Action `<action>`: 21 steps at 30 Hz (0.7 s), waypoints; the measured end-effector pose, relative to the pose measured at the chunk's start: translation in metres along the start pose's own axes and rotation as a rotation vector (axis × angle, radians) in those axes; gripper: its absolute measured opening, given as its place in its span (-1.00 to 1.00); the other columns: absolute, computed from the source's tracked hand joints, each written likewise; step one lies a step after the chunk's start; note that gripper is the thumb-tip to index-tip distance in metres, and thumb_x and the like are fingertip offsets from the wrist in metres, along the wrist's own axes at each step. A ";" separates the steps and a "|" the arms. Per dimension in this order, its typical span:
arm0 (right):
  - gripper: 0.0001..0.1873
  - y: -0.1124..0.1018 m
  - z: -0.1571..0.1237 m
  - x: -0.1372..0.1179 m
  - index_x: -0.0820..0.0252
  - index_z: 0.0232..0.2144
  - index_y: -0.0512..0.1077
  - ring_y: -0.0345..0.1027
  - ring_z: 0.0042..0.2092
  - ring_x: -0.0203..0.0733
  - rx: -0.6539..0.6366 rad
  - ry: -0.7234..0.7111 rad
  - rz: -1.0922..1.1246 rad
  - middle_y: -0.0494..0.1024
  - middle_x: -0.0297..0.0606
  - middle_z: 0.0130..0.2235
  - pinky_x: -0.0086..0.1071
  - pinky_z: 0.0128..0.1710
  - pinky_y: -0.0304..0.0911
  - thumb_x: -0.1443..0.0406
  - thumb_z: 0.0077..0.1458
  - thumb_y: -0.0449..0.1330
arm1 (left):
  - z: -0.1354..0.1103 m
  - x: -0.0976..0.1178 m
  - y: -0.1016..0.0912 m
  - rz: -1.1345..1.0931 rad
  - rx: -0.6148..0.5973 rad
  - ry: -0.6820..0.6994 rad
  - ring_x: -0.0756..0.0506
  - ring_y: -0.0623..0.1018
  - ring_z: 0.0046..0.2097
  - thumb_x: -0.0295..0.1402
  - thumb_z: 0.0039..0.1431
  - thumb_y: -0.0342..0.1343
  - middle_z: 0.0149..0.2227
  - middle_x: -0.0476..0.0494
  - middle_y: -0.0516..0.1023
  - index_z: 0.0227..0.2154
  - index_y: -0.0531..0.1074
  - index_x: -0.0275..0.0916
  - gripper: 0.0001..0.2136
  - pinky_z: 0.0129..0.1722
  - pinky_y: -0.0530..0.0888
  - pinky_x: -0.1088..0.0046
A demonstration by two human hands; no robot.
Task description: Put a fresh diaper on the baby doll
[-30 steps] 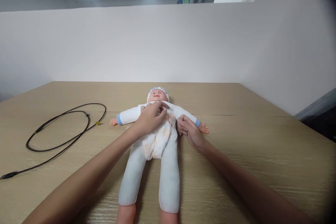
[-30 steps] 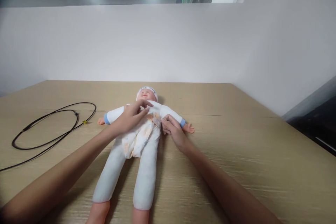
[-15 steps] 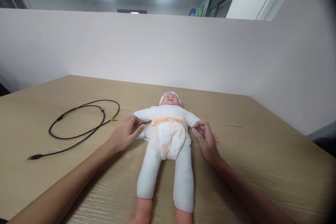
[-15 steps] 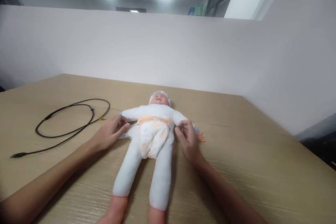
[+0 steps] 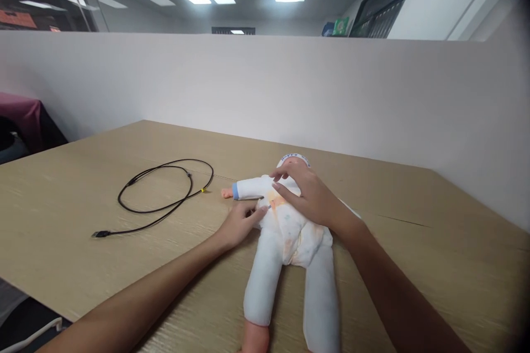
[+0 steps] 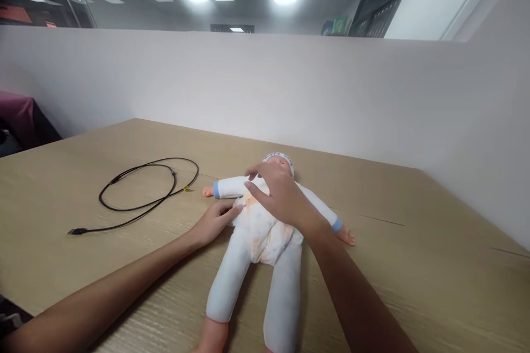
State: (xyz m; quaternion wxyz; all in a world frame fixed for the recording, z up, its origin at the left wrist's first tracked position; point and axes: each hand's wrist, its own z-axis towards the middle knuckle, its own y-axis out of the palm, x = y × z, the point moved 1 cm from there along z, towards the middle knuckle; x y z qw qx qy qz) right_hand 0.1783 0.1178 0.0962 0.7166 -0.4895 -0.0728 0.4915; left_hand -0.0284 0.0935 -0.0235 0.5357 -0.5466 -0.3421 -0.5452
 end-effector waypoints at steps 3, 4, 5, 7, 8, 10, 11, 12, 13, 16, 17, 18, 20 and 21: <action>-0.77 0.008 0.001 0.007 -0.01 0.06 0.49 0.46 0.13 0.10 -0.064 0.041 0.003 0.64 -0.19 0.06 0.06 0.25 0.21 0.11 0.46 0.18 | 0.005 0.000 -0.002 -0.098 0.008 -0.022 -0.06 0.27 -0.36 0.17 0.23 0.21 -0.45 0.05 0.28 -0.45 0.33 -0.18 -0.51 -0.30 0.21 0.37; -0.75 0.010 -0.001 0.008 -0.02 0.08 0.50 0.45 0.15 0.10 -0.101 0.049 0.007 0.64 -0.20 0.08 0.05 0.25 0.22 0.11 0.46 0.18 | 0.006 0.000 -0.002 -0.128 0.018 -0.029 -0.05 0.26 -0.36 0.16 0.21 0.24 -0.45 0.06 0.28 -0.44 0.34 -0.18 -0.52 -0.31 0.20 0.38; -0.75 0.012 -0.003 0.010 -0.03 0.09 0.50 0.44 0.18 0.09 -0.136 0.057 0.015 0.64 -0.21 0.10 0.04 0.25 0.23 0.11 0.46 0.18 | 0.007 0.000 -0.003 -0.155 0.027 -0.034 -0.04 0.26 -0.36 0.15 0.19 0.25 -0.45 0.06 0.28 -0.42 0.34 -0.18 -0.53 -0.31 0.20 0.38; -0.75 0.012 -0.008 0.012 -0.03 0.09 0.51 0.45 0.19 0.08 -0.168 0.077 0.046 0.64 -0.22 0.13 0.02 0.23 0.27 0.11 0.47 0.18 | 0.007 0.001 -0.004 -0.205 0.043 -0.044 -0.03 0.26 -0.37 0.14 0.17 0.27 -0.44 0.07 0.28 -0.40 0.34 -0.18 -0.53 -0.33 0.20 0.40; -0.75 0.012 -0.010 0.012 -0.03 0.09 0.51 0.46 0.19 0.08 -0.164 0.088 0.061 0.64 -0.22 0.13 0.01 0.22 0.29 0.11 0.46 0.18 | 0.007 0.001 -0.005 -0.226 0.050 -0.047 -0.02 0.26 -0.38 0.15 0.17 0.28 -0.45 0.08 0.27 -0.39 0.34 -0.17 -0.53 -0.34 0.20 0.41; -0.76 0.011 -0.011 0.011 -0.03 0.08 0.53 0.46 0.20 0.08 -0.146 0.103 0.078 0.64 -0.24 0.14 0.00 0.22 0.30 0.12 0.45 0.21 | 0.006 0.001 -0.005 -0.270 0.067 -0.050 -0.01 0.24 -0.41 0.16 0.15 0.31 -0.47 0.11 0.25 -0.38 0.33 -0.17 -0.52 -0.36 0.18 0.43; -0.76 0.010 -0.011 0.010 -0.04 0.08 0.53 0.46 0.21 0.08 -0.148 0.098 0.077 0.64 -0.25 0.14 0.00 0.23 0.30 0.13 0.44 0.22 | 0.006 0.000 -0.005 -0.291 0.075 -0.050 0.00 0.25 -0.42 0.16 0.13 0.33 -0.48 0.11 0.26 -0.37 0.35 -0.18 -0.51 -0.37 0.18 0.43; -0.78 0.010 -0.010 0.009 -0.05 0.07 0.54 0.46 0.21 0.07 -0.158 0.082 0.072 0.65 -0.27 0.13 0.00 0.25 0.29 0.16 0.43 0.23 | 0.007 -0.002 -0.006 -0.306 0.086 -0.047 0.00 0.26 -0.42 0.16 0.12 0.34 -0.47 0.11 0.28 -0.35 0.37 -0.18 -0.51 -0.37 0.18 0.43; -0.79 0.011 -0.009 0.008 -0.05 0.05 0.56 0.46 0.20 0.06 -0.174 0.057 0.067 0.66 -0.29 0.11 0.01 0.27 0.28 0.19 0.43 0.23 | 0.007 -0.004 -0.006 -0.306 0.095 -0.037 0.00 0.28 -0.41 0.15 0.12 0.35 -0.47 0.10 0.31 -0.33 0.39 -0.19 -0.51 -0.36 0.19 0.43; -0.74 0.014 -0.006 0.005 -0.06 -0.03 0.62 0.51 0.13 0.00 -0.224 -0.056 0.088 0.69 -0.33 0.04 -0.01 0.25 0.31 0.36 0.37 0.20 | 0.008 -0.010 -0.007 -0.188 0.115 0.006 -0.03 0.35 -0.39 0.10 0.22 0.30 -0.44 0.05 0.40 -0.29 0.45 -0.22 -0.56 -0.35 0.23 0.41; -0.70 0.016 -0.005 0.006 -0.05 -0.08 0.65 0.53 0.10 -0.01 -0.240 -0.089 0.101 0.70 -0.34 0.02 -0.01 0.25 0.32 0.41 0.34 0.19 | 0.008 -0.012 -0.008 -0.105 0.121 0.025 -0.04 0.37 -0.38 0.07 0.27 0.27 -0.43 0.03 0.43 -0.28 0.47 -0.22 -0.60 -0.35 0.25 0.39; -0.66 0.018 -0.005 0.007 -0.04 -0.13 0.68 0.54 0.09 -0.02 -0.255 -0.111 0.111 0.72 -0.36 0.01 -0.01 0.27 0.31 0.45 0.30 0.18 | 0.007 -0.013 -0.009 -0.008 0.128 0.046 -0.06 0.40 -0.36 0.04 0.31 0.24 -0.41 0.01 0.47 -0.27 0.48 -0.21 -0.63 -0.33 0.28 0.38; -0.61 0.022 -0.006 0.010 -0.05 -0.21 0.71 0.54 0.07 0.01 -0.299 -0.114 0.113 0.74 -0.38 -0.04 0.03 0.33 0.26 0.50 0.24 0.16 | 0.005 -0.012 -0.013 0.196 0.147 0.095 -0.11 0.48 -0.30 -0.05 0.38 0.18 -0.33 -0.05 0.56 -0.21 0.50 -0.20 -0.71 -0.26 0.36 0.33; -0.59 0.024 -0.007 0.012 -0.06 -0.22 0.71 0.54 0.07 0.02 -0.321 -0.097 0.106 0.74 -0.39 -0.06 0.06 0.36 0.22 0.50 0.23 0.15 | 0.004 -0.010 -0.015 0.303 0.156 0.124 -0.14 0.51 -0.25 -0.08 0.40 0.15 -0.28 -0.08 0.59 -0.18 0.49 -0.19 -0.74 -0.20 0.39 0.29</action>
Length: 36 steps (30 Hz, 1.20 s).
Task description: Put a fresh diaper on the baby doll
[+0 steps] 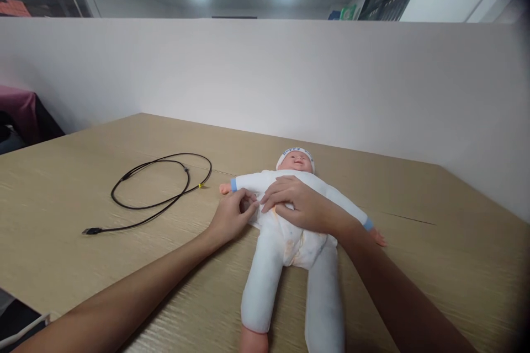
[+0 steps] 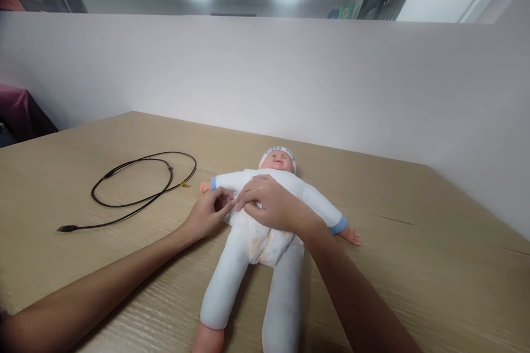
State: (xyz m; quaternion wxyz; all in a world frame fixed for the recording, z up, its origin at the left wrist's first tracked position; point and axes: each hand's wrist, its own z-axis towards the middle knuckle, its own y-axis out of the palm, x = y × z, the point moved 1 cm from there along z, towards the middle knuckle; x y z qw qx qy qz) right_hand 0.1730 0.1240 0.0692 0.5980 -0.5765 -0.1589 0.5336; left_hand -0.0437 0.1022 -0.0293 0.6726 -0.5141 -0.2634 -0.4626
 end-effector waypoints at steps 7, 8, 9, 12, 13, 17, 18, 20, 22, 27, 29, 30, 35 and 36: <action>-0.57 0.007 -0.001 0.006 -0.07 -0.20 0.71 0.52 0.03 0.07 -0.038 0.052 -0.035 0.75 -0.32 -0.11 0.16 0.32 0.22 0.51 0.22 0.13 | -0.010 0.010 -0.022 0.599 -0.121 0.010 -0.34 0.58 -0.10 -0.01 0.46 0.01 -0.17 -0.24 0.62 -0.22 0.35 -0.15 -0.70 -0.05 0.41 0.05; -0.58 0.007 0.000 0.005 -0.06 -0.21 0.71 0.52 0.03 0.06 -0.043 0.057 -0.045 0.74 -0.31 -0.11 0.16 0.32 0.21 0.50 0.22 0.12 | -0.011 0.010 -0.023 0.646 -0.150 0.000 -0.37 0.59 -0.10 -0.01 0.45 0.01 -0.16 -0.26 0.63 -0.23 0.35 -0.15 -0.69 -0.06 0.41 0.03; -0.59 0.007 0.001 0.005 -0.04 -0.21 0.70 0.52 0.04 0.06 -0.051 0.063 -0.057 0.74 -0.31 -0.10 0.16 0.32 0.21 0.49 0.22 0.12 | -0.011 0.010 -0.025 0.679 -0.171 -0.005 -0.38 0.59 -0.11 -0.01 0.44 0.03 -0.16 -0.28 0.64 -0.24 0.36 -0.15 -0.69 -0.07 0.41 0.03; -0.60 0.006 0.002 0.003 -0.02 -0.21 0.70 0.52 0.06 0.04 -0.064 0.080 -0.081 0.73 -0.30 -0.09 0.15 0.33 0.20 0.45 0.24 0.09 | -0.010 0.009 -0.027 0.660 -0.204 -0.032 -0.36 0.59 -0.17 -0.04 0.38 0.09 -0.23 -0.26 0.64 -0.35 0.34 -0.14 -0.70 -0.16 0.37 0.11; -0.60 0.006 0.003 0.003 -0.02 -0.21 0.70 0.52 0.06 0.04 -0.065 0.083 -0.084 0.73 -0.31 -0.09 0.14 0.34 0.20 0.45 0.25 0.08 | -0.009 0.008 -0.027 0.605 -0.206 -0.057 -0.33 0.57 -0.21 -0.05 0.35 0.12 -0.28 -0.23 0.62 -0.39 0.33 -0.13 -0.70 -0.21 0.34 0.15; -0.60 0.004 0.004 0.000 0.00 -0.20 0.70 0.51 0.08 0.01 -0.077 0.092 -0.078 0.74 -0.31 -0.08 0.09 0.35 0.19 0.43 0.26 0.07 | -0.002 0.003 -0.028 0.313 -0.203 -0.171 -0.20 0.44 -0.33 -0.17 0.22 0.19 -0.45 -0.07 0.47 -0.50 0.32 -0.14 -0.74 -0.29 0.20 0.25; -0.60 0.004 0.004 0.000 0.01 -0.20 0.70 0.51 0.08 0.00 -0.081 0.096 -0.077 0.74 -0.31 -0.08 0.08 0.35 0.18 0.44 0.27 0.07 | -0.001 0.003 -0.028 0.259 -0.206 -0.184 -0.17 0.42 -0.34 -0.17 0.23 0.17 -0.47 -0.04 0.44 -0.51 0.33 -0.14 -0.73 -0.30 0.20 0.27; -0.60 0.003 0.004 -0.002 0.03 -0.20 0.70 0.51 0.07 -0.01 -0.087 0.100 -0.078 0.73 -0.31 -0.09 0.07 0.36 0.17 0.44 0.27 0.07 | 0.002 0.002 -0.027 0.175 -0.216 -0.186 -0.11 0.37 -0.37 -0.11 0.32 0.08 -0.49 0.01 0.36 -0.53 0.31 -0.15 -0.66 -0.32 0.22 0.31; -0.60 0.003 0.004 -0.002 0.04 -0.20 0.70 0.51 0.06 -0.02 -0.093 0.102 -0.082 0.73 -0.30 -0.09 0.06 0.35 0.17 0.45 0.28 0.07 | 0.002 0.004 -0.023 -0.025 -0.194 -0.175 -0.07 0.29 -0.39 -0.02 0.37 0.03 -0.50 0.05 0.28 -0.54 0.28 -0.16 -0.58 -0.34 0.21 0.34; -0.59 0.002 0.004 -0.001 0.00 -0.21 0.68 0.49 0.08 0.00 -0.116 0.107 -0.089 0.73 -0.32 -0.08 0.06 0.34 0.19 0.45 0.29 0.05 | -0.001 0.011 -0.010 -0.525 -0.102 -0.203 0.00 0.11 -0.46 0.15 0.28 0.18 -0.55 0.13 0.14 -0.55 0.21 -0.14 -0.48 -0.41 0.08 0.36; -0.60 0.003 0.004 -0.001 0.00 -0.22 0.68 0.49 0.08 0.01 -0.121 0.106 -0.088 0.72 -0.32 -0.08 0.07 0.34 0.18 0.44 0.29 0.05 | -0.003 0.012 -0.006 -0.561 -0.081 -0.207 0.01 0.10 -0.48 0.16 0.30 0.18 -0.57 0.14 0.14 -0.54 0.20 -0.14 -0.47 -0.43 0.06 0.36; -0.60 0.003 0.004 0.000 0.01 -0.22 0.67 0.48 0.09 0.02 -0.122 0.108 -0.086 0.72 -0.32 -0.07 0.07 0.34 0.17 0.44 0.29 0.05 | -0.003 0.013 -0.005 -0.587 -0.064 -0.204 0.01 0.11 -0.48 0.14 0.30 0.19 -0.57 0.14 0.15 -0.54 0.21 -0.14 -0.47 -0.43 0.06 0.37; -0.59 0.006 0.004 0.004 0.04 -0.22 0.68 0.47 0.09 0.04 -0.115 0.107 -0.051 0.72 -0.28 -0.07 0.10 0.34 0.16 0.39 0.36 0.02 | -0.004 0.014 0.001 -0.675 -0.029 -0.160 0.02 0.13 -0.47 0.12 0.30 0.26 -0.55 0.12 0.19 -0.54 0.25 -0.16 -0.47 -0.43 0.08 0.38; -0.59 0.005 0.004 0.005 0.04 -0.22 0.68 0.48 0.09 0.04 -0.106 0.108 -0.020 0.72 -0.27 -0.06 0.07 0.32 0.19 0.38 0.37 0.01 | -0.004 0.014 0.002 -0.686 -0.038 -0.154 0.01 0.14 -0.47 0.12 0.31 0.25 -0.55 0.12 0.20 -0.52 0.26 -0.16 -0.48 -0.43 0.09 0.38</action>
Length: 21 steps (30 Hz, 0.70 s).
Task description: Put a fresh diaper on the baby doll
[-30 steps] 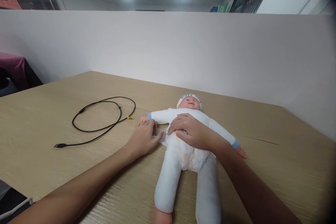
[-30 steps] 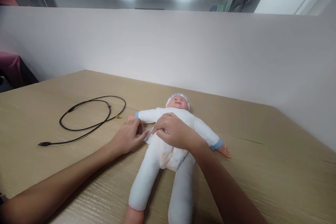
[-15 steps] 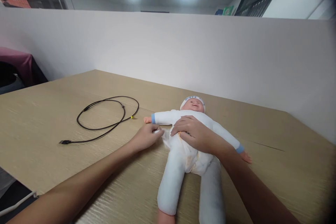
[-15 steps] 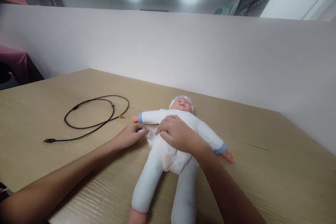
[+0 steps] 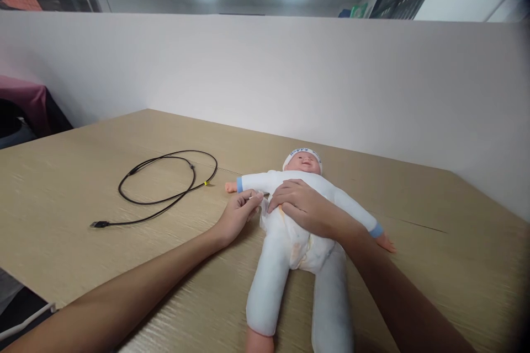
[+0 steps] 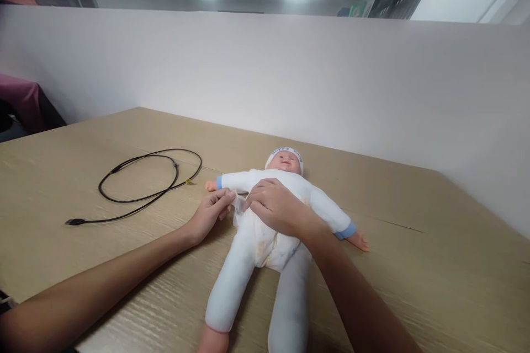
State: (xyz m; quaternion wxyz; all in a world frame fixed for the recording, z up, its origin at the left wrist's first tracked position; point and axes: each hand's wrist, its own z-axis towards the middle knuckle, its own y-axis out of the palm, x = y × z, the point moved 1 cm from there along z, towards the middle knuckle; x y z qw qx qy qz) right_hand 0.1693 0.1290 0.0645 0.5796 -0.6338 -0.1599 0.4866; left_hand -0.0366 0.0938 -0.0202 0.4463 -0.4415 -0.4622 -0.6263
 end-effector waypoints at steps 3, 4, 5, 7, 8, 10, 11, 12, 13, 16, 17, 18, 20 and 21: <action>-0.58 -0.009 -0.003 0.003 0.05 -0.06 0.65 0.50 0.13 -0.01 0.056 0.029 0.107 0.71 -0.28 0.05 -0.06 0.27 0.31 0.32 0.44 -0.03 | 0.000 -0.004 0.000 -0.017 -0.017 0.003 0.01 0.16 -0.47 0.11 0.35 0.22 -0.55 0.12 0.22 -0.49 0.26 -0.16 -0.50 -0.42 0.11 0.38; -0.58 -0.014 -0.005 0.004 0.04 0.00 0.64 0.50 0.16 -0.02 0.091 0.049 0.122 0.70 -0.28 0.09 -0.09 0.27 0.32 0.29 0.47 -0.04 | 0.000 -0.005 -0.001 -0.017 -0.015 0.007 0.01 0.16 -0.47 0.10 0.36 0.21 -0.55 0.12 0.22 -0.48 0.26 -0.16 -0.50 -0.41 0.12 0.38; -0.58 -0.019 -0.008 0.006 0.03 0.04 0.62 0.49 0.19 -0.01 0.127 0.071 0.117 0.68 -0.29 0.12 -0.09 0.28 0.33 0.25 0.49 -0.04 | 0.001 -0.006 -0.002 -0.015 -0.013 0.012 0.01 0.16 -0.47 0.10 0.37 0.20 -0.55 0.13 0.22 -0.48 0.26 -0.16 -0.51 -0.39 0.13 0.38; -0.61 -0.028 -0.014 0.012 -0.01 0.07 0.61 0.47 0.24 0.04 0.177 0.125 0.085 0.67 -0.29 0.16 -0.03 0.31 0.31 0.18 0.50 0.00 | 0.000 -0.006 -0.003 -0.012 -0.015 0.022 0.01 0.18 -0.46 0.09 0.38 0.19 -0.55 0.13 0.22 -0.47 0.27 -0.16 -0.52 -0.38 0.14 0.38; -0.63 -0.031 -0.016 0.015 -0.03 0.07 0.61 0.46 0.26 0.06 0.180 0.151 0.064 0.66 -0.29 0.16 0.00 0.31 0.31 0.16 0.49 0.02 | 0.000 -0.006 -0.004 -0.011 -0.020 0.025 0.00 0.18 -0.47 0.09 0.38 0.19 -0.55 0.12 0.23 -0.46 0.28 -0.16 -0.53 -0.38 0.14 0.38; -0.66 -0.033 -0.019 0.023 -0.05 0.10 0.59 0.45 0.28 0.07 0.159 0.188 0.049 0.64 -0.29 0.19 0.03 0.32 0.33 0.16 0.47 0.07 | -0.001 -0.004 -0.003 -0.009 -0.036 0.029 0.00 0.19 -0.48 0.09 0.39 0.18 -0.55 0.12 0.24 -0.45 0.30 -0.16 -0.54 -0.40 0.14 0.37; -0.67 -0.032 -0.020 0.027 -0.05 0.11 0.59 0.45 0.28 0.07 0.154 0.195 0.061 0.64 -0.29 0.20 0.03 0.33 0.33 0.17 0.45 0.09 | -0.001 -0.003 -0.002 -0.007 -0.042 0.031 0.00 0.19 -0.48 0.08 0.39 0.17 -0.55 0.12 0.24 -0.44 0.31 -0.16 -0.55 -0.40 0.13 0.37; -0.67 -0.031 -0.020 0.030 -0.05 0.11 0.58 0.45 0.29 0.06 0.155 0.195 0.083 0.63 -0.29 0.20 0.02 0.34 0.33 0.18 0.44 0.10 | -0.002 -0.002 -0.002 -0.003 -0.049 0.035 0.00 0.19 -0.48 0.07 0.40 0.17 -0.55 0.12 0.24 -0.44 0.32 -0.17 -0.55 -0.40 0.13 0.37; -0.67 -0.029 -0.020 0.033 -0.05 0.12 0.57 0.45 0.29 0.04 0.160 0.192 0.109 0.63 -0.28 0.20 0.01 0.34 0.33 0.19 0.43 0.11 | -0.001 -0.001 0.000 0.002 -0.057 0.039 0.00 0.20 -0.48 0.06 0.40 0.17 -0.55 0.12 0.25 -0.43 0.33 -0.17 -0.56 -0.40 0.13 0.38; -0.67 -0.026 -0.018 0.037 -0.03 0.12 0.55 0.46 0.29 0.02 0.163 0.188 0.179 0.63 -0.25 0.20 -0.02 0.33 0.37 0.20 0.41 0.11 | 0.003 0.002 0.005 0.014 -0.067 0.051 0.00 0.20 -0.47 0.04 0.40 0.17 -0.53 0.10 0.26 -0.44 0.34 -0.17 -0.58 -0.40 0.13 0.38; -0.67 -0.026 -0.017 0.038 -0.03 0.12 0.55 0.46 0.29 0.02 0.158 0.190 0.187 0.63 -0.25 0.20 -0.02 0.33 0.37 0.20 0.41 0.11 | 0.006 0.003 0.008 0.016 -0.067 0.053 0.00 0.20 -0.47 0.03 0.39 0.17 -0.53 0.10 0.25 -0.45 0.34 -0.17 -0.58 -0.40 0.13 0.38; -0.67 -0.025 -0.016 0.039 -0.03 0.11 0.56 0.46 0.29 0.02 0.156 0.190 0.188 0.63 -0.25 0.20 -0.01 0.33 0.36 0.20 0.41 0.12 | 0.009 0.004 0.012 0.016 -0.064 0.055 -0.01 0.19 -0.47 0.02 0.39 0.18 -0.54 0.10 0.24 -0.46 0.33 -0.17 -0.58 -0.40 0.13 0.38; -0.68 -0.026 -0.015 0.039 -0.03 0.10 0.57 0.47 0.28 0.02 0.159 0.178 0.182 0.64 -0.26 0.19 0.00 0.33 0.36 0.21 0.39 0.12 | 0.016 0.006 0.022 0.018 -0.065 0.056 -0.01 0.18 -0.46 0.00 0.37 0.18 -0.53 0.10 0.23 -0.47 0.33 -0.17 -0.59 -0.41 0.11 0.37; -0.67 -0.026 -0.015 0.039 -0.02 0.09 0.57 0.48 0.26 0.02 0.161 0.168 0.181 0.65 -0.26 0.17 0.00 0.32 0.36 0.22 0.39 0.12 | 0.019 0.007 0.028 0.021 -0.071 0.056 -0.01 0.17 -0.46 0.00 0.35 0.18 -0.53 0.10 0.23 -0.47 0.34 -0.17 -0.60 -0.41 0.10 0.37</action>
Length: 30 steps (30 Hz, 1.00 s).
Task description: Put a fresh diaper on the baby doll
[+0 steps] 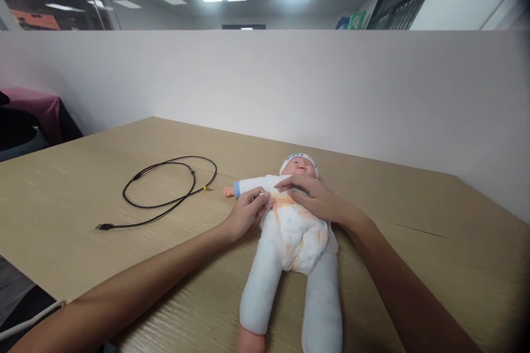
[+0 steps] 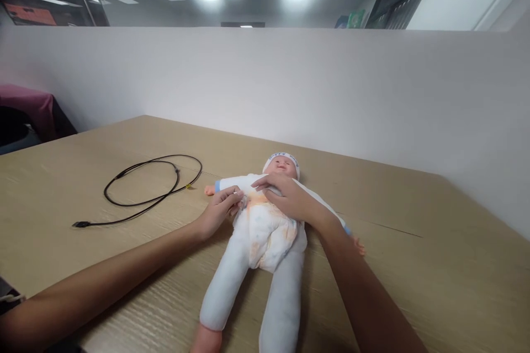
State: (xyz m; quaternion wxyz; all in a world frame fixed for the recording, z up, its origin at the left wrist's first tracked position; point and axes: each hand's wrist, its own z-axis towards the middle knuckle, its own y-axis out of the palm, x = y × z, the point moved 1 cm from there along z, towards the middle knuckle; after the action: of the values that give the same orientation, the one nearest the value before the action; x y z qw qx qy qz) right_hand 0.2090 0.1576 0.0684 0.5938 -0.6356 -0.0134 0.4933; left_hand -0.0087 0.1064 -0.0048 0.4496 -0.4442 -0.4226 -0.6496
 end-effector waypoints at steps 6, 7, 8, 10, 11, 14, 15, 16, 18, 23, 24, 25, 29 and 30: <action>-0.67 0.002 0.003 -0.001 0.01 0.06 0.62 0.51 0.20 0.03 0.028 -0.045 -0.006 0.69 -0.23 0.11 -0.02 0.24 0.39 0.21 0.42 0.09 | 0.013 0.001 0.025 0.017 0.007 0.019 -0.01 0.18 -0.40 0.03 0.28 0.22 -0.48 0.09 0.23 -0.49 0.28 -0.18 -0.57 -0.37 0.08 0.36; -0.66 0.003 0.003 -0.001 0.02 0.06 0.62 0.52 0.19 0.03 0.035 -0.051 -0.011 0.69 -0.22 0.10 -0.02 0.23 0.40 0.21 0.43 0.09 | 0.013 0.000 0.027 0.023 0.004 0.018 -0.01 0.17 -0.40 0.06 0.28 0.23 -0.48 0.09 0.22 -0.49 0.28 -0.18 -0.55 -0.37 0.08 0.36; -0.66 0.004 0.004 -0.001 0.02 0.06 0.62 0.52 0.17 0.03 0.037 -0.057 -0.016 0.69 -0.22 0.10 -0.02 0.21 0.41 0.20 0.44 0.09 | 0.012 0.000 0.027 0.028 -0.003 0.013 -0.01 0.17 -0.40 0.09 0.27 0.23 -0.48 0.10 0.21 -0.48 0.27 -0.18 -0.53 -0.37 0.08 0.36; -0.66 0.006 0.006 0.002 0.03 0.05 0.63 0.52 0.16 0.04 0.038 -0.075 -0.020 0.70 -0.22 0.09 -0.01 0.20 0.41 0.18 0.45 0.08 | 0.011 -0.001 0.027 0.025 -0.018 -0.003 0.00 0.16 -0.40 0.14 0.26 0.25 -0.48 0.10 0.20 -0.47 0.27 -0.18 -0.50 -0.38 0.08 0.37; -0.66 0.007 0.007 0.003 0.04 0.04 0.63 0.53 0.16 0.04 0.039 -0.085 -0.019 0.70 -0.21 0.09 -0.01 0.20 0.41 0.17 0.45 0.08 | 0.011 -0.002 0.027 0.018 -0.023 -0.010 0.01 0.16 -0.40 0.16 0.25 0.26 -0.47 0.10 0.20 -0.46 0.27 -0.18 -0.48 -0.38 0.08 0.38; -0.66 0.009 0.009 0.007 0.05 0.05 0.62 0.53 0.15 0.03 0.040 -0.108 -0.011 0.70 -0.21 0.09 -0.02 0.21 0.39 0.18 0.45 0.09 | 0.010 -0.004 0.028 0.014 -0.011 0.010 0.01 0.16 -0.40 0.19 0.25 0.25 -0.46 0.10 0.20 -0.44 0.27 -0.18 -0.47 -0.39 0.10 0.39; -0.66 0.010 0.010 0.008 0.05 0.06 0.62 0.53 0.15 0.03 0.041 -0.111 -0.009 0.70 -0.20 0.09 -0.03 0.22 0.38 0.18 0.44 0.09 | 0.010 -0.004 0.029 0.022 0.000 0.025 0.00 0.15 -0.40 0.19 0.25 0.24 -0.46 0.10 0.19 -0.45 0.27 -0.17 -0.47 -0.39 0.10 0.39; -0.66 0.010 0.010 0.009 0.05 0.06 0.62 0.53 0.14 0.03 0.039 -0.112 -0.010 0.70 -0.20 0.09 -0.02 0.22 0.38 0.19 0.43 0.09 | 0.011 -0.005 0.029 0.033 0.013 0.040 0.00 0.15 -0.40 0.19 0.26 0.24 -0.46 0.10 0.18 -0.45 0.26 -0.17 -0.47 -0.39 0.10 0.39; -0.65 0.010 0.011 0.009 0.05 0.06 0.63 0.53 0.15 0.04 0.043 -0.116 -0.015 0.70 -0.20 0.08 -0.01 0.23 0.36 0.20 0.42 0.10 | 0.011 -0.006 0.030 0.055 0.028 0.060 -0.01 0.14 -0.39 0.19 0.28 0.22 -0.46 0.10 0.16 -0.46 0.24 -0.16 -0.47 -0.38 0.10 0.38; -0.64 0.011 0.011 0.009 0.10 0.04 0.63 0.53 0.10 0.04 0.051 -0.148 -0.020 0.70 -0.15 0.04 -0.01 0.21 0.35 0.21 0.41 0.09 | 0.013 -0.009 0.024 0.148 -0.001 0.095 -0.05 0.19 -0.36 0.17 0.44 0.04 -0.45 0.06 0.22 -0.45 0.27 -0.17 -0.49 -0.33 0.13 0.33; -0.65 0.011 0.011 0.009 0.11 0.04 0.63 0.53 0.09 0.03 0.049 -0.150 -0.019 0.70 -0.14 0.03 -0.02 0.20 0.36 0.22 0.41 0.09 | 0.013 -0.010 0.022 0.164 -0.009 0.102 -0.06 0.21 -0.36 0.16 0.46 0.00 -0.45 0.05 0.24 -0.44 0.28 -0.16 -0.49 -0.32 0.14 0.32; -0.65 0.011 0.011 0.008 0.12 0.04 0.63 0.53 0.08 0.03 0.048 -0.150 -0.018 0.70 -0.14 0.02 -0.02 0.19 0.35 0.23 0.40 0.10 | 0.013 -0.012 0.020 0.176 -0.017 0.111 -0.07 0.21 -0.35 0.16 0.47 -0.03 -0.45 0.05 0.25 -0.44 0.27 -0.16 -0.48 -0.31 0.14 0.31; -0.66 0.011 0.011 0.007 0.09 0.03 0.64 0.53 0.07 0.02 0.045 -0.156 -0.013 0.71 -0.17 0.00 -0.05 0.17 0.34 0.22 0.42 0.10 | 0.012 -0.019 0.015 0.182 -0.060 0.159 -0.08 0.19 -0.35 0.17 0.51 -0.14 -0.44 0.04 0.22 -0.45 0.26 -0.15 -0.46 -0.29 0.16 0.29; -0.66 0.011 0.011 0.006 0.08 0.04 0.64 0.53 0.07 0.01 0.044 -0.159 -0.010 0.71 -0.18 -0.01 -0.06 0.17 0.34 0.21 0.43 0.10 | 0.012 -0.020 0.015 0.179 -0.072 0.171 -0.09 0.19 -0.35 0.17 0.52 -0.18 -0.43 0.04 0.21 -0.44 0.26 -0.15 -0.45 -0.28 0.17 0.29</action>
State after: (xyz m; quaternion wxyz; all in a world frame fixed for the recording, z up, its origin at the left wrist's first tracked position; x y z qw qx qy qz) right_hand 0.1986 0.1662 0.0580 0.6069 -0.5812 -0.0530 0.5396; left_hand 0.0120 0.1183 -0.0189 0.5240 -0.4390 -0.3176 -0.6571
